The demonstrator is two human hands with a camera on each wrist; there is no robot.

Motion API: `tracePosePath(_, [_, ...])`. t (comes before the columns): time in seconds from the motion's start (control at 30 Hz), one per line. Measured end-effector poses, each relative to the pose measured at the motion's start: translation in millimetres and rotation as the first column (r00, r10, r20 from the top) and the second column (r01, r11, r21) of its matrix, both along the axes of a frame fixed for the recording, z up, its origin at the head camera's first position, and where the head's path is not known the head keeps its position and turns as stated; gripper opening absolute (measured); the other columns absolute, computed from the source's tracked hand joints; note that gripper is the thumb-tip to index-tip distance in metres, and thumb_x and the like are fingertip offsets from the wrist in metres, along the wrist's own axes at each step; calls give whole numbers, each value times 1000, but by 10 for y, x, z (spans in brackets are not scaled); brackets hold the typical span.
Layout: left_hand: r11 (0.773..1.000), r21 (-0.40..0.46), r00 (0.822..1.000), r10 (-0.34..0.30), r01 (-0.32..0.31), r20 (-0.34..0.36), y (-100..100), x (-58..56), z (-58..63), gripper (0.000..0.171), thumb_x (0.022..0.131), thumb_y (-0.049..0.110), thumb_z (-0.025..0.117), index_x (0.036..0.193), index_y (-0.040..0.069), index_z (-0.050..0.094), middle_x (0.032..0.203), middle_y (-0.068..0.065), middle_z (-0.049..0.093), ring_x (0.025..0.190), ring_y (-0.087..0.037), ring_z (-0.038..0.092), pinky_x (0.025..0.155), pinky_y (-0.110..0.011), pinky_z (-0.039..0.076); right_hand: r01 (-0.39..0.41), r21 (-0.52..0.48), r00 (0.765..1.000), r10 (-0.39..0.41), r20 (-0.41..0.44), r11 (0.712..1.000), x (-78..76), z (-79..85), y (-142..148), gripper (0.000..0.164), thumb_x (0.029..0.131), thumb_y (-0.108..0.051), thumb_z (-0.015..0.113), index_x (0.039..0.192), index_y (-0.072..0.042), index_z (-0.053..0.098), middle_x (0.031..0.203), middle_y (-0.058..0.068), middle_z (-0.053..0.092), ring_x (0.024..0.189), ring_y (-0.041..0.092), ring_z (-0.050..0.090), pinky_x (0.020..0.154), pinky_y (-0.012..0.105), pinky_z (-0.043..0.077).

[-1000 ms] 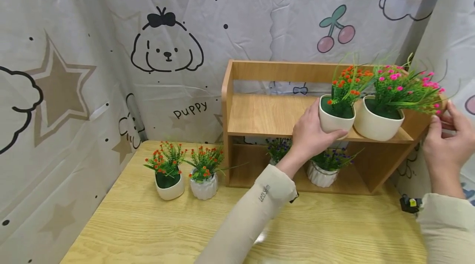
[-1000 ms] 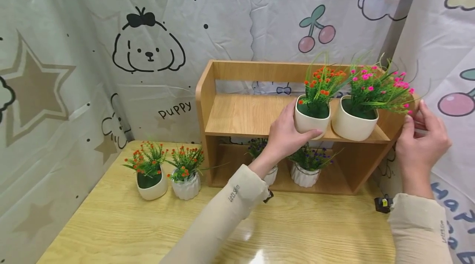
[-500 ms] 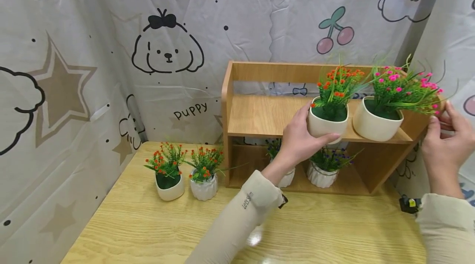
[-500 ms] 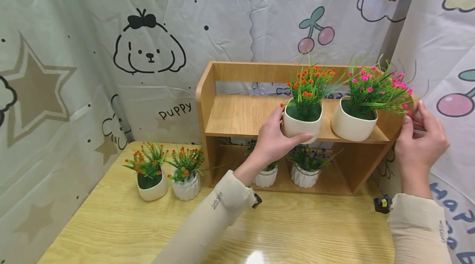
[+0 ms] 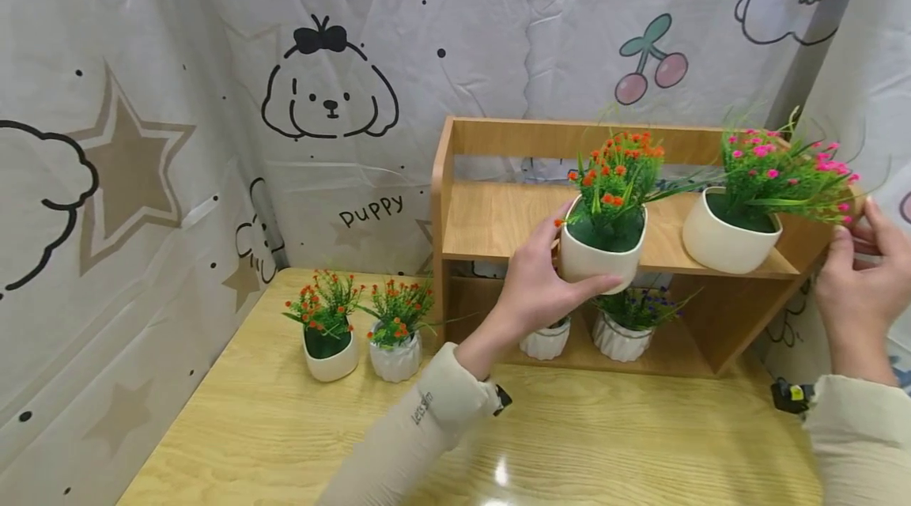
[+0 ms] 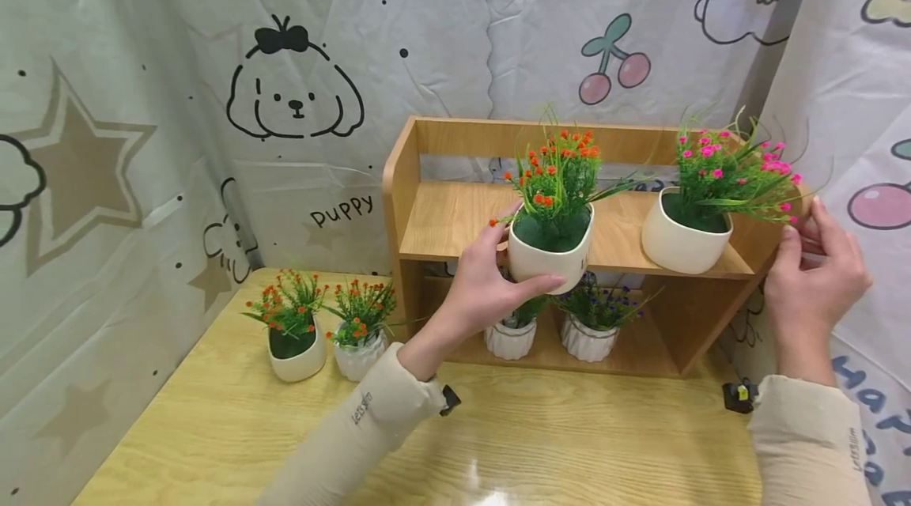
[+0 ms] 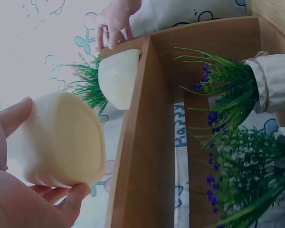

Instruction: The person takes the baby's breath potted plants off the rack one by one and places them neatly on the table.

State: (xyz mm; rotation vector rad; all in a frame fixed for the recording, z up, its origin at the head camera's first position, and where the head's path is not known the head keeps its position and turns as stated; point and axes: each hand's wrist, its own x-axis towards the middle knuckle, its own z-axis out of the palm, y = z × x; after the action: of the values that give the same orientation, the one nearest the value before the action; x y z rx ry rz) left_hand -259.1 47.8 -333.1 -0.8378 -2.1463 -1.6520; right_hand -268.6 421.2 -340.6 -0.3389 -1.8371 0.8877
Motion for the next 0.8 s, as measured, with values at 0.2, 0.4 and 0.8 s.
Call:
tracePosePath(0.2, [996, -74, 999, 46, -46, -14, -219, 147, -21, 106, 75, 36, 94, 162, 26, 34, 152, 2, 54, 123, -12, 64, 95, -25, 56, -16, -39, 1000, 17, 5, 999, 15, 14, -3, 40, 106, -26, 55, 146, -33, 57, 101, -38, 44, 86, -20, 45, 85, 5, 43])
tracePosePath(0.4, [984, -154, 996, 86, -90, -33, -434, 253, -159, 108, 73, 38, 95, 161, 20, 36, 160, -2, 47, 138, -19, 55, 111, -40, 51, 2, 6, 1000, -2, 4, 1000, 25, 10, -34, 40, 107, -25, 53, 145, -36, 57, 101, -40, 43, 88, -22, 44, 82, 4, 42])
tracePosePath(0.8, [975, -133, 983, 183, -178, 27, -1049, 482, -508, 103, 71, 34, 97, 156, 14, 42, 149, -6, 58, 133, -25, 59, 106, -52, 53, -6, 46, 997, 9, -78, 999, -19, -5, 47, 40, 104, -19, 58, 140, -34, 62, 100, -39, 47, 84, -22, 48, 75, -1, 41])
